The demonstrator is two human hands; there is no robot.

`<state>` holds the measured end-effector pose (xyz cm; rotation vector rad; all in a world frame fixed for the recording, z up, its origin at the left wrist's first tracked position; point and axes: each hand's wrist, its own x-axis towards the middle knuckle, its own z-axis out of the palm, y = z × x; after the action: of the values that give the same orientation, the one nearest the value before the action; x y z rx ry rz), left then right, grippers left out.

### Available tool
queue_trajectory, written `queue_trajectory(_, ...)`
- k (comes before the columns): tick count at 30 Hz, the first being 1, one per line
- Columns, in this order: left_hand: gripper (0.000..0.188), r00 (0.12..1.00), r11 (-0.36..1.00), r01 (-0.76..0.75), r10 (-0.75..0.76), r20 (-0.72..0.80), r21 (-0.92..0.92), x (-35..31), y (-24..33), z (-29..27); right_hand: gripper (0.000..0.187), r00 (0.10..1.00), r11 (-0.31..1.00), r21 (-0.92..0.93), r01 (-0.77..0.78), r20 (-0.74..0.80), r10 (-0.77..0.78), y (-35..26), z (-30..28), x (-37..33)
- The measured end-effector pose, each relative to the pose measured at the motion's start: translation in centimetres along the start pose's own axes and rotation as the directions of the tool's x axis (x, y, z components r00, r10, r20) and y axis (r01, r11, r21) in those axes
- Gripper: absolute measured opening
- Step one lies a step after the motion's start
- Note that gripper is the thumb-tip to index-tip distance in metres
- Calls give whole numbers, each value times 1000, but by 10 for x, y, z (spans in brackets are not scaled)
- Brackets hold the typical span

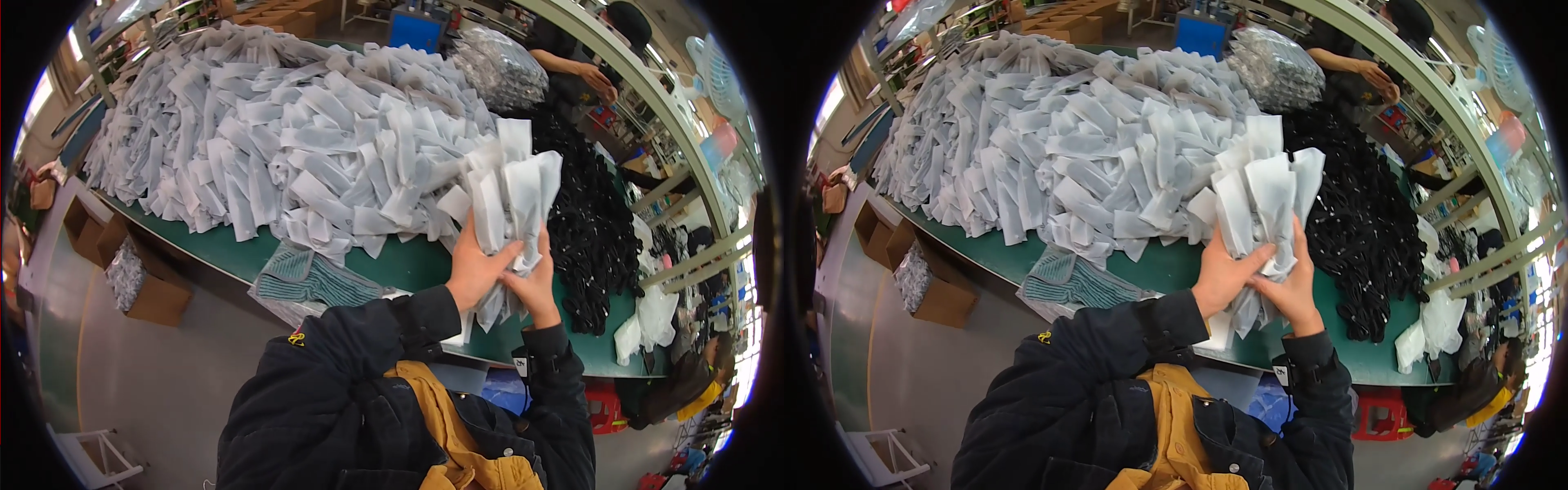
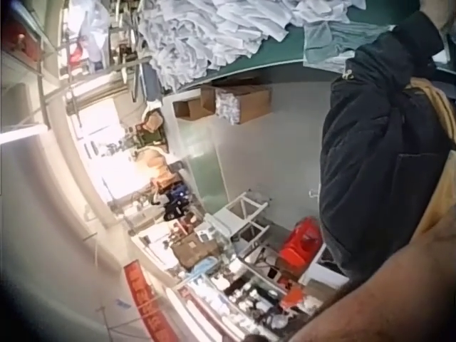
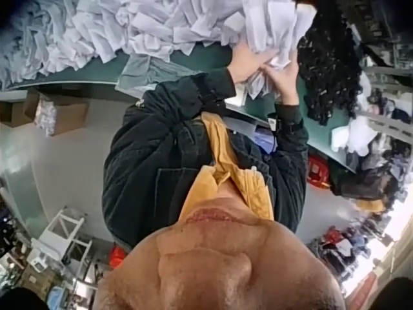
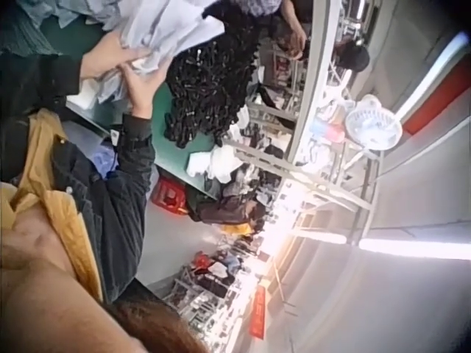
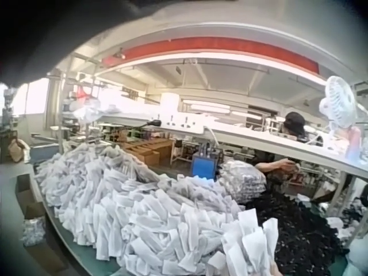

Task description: The person packages cables by hand, sliding each cable into a plastic sleeve and placing the finished item onto a pile. The person also occasionally gathers and moves the piles of packaged cables across the work surface.

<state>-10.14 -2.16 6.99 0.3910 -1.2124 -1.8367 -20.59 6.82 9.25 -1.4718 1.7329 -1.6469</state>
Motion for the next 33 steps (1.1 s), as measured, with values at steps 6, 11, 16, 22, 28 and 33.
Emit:
queue_trajectory(6, 67, 983, 983, -181, 181, -16, 21, 33, 34, -21, 110, 991, 989, -60, 132, 1, -132, -18, 25, 49)
queue_trajectory(11, 68, 972, 968, -230, 224, -65, -99, 92, 87, -75, 108, 959, 959, -86, 271, 111, -261, -29, 79, 138)
queue_trajectory(16, 56, 922, 925, -370, 353, -161, -89, 157, 146, -154, 106, 868, 903, -23, 428, 287, -404, -40, 167, 244)
queue_trajectory(22, 84, 797, 299, 38, 566, -210, 953, 231, 156, -289, 96, 891, 549, -705, 449, 396, -220, 9, 285, 322)
queue_trajectory(28, 93, 793, 120, 40, 600, -105, 992, 261, 86, -372, 94, 940, 538, -779, 322, 332, -81, 58, 313, 330)
queue_trajectory(33, 72, 949, -333, 100, 316, 11, 937, 293, 81, -440, 85, 819, 553, -608, 570, 477, -320, 44, 271, 297)
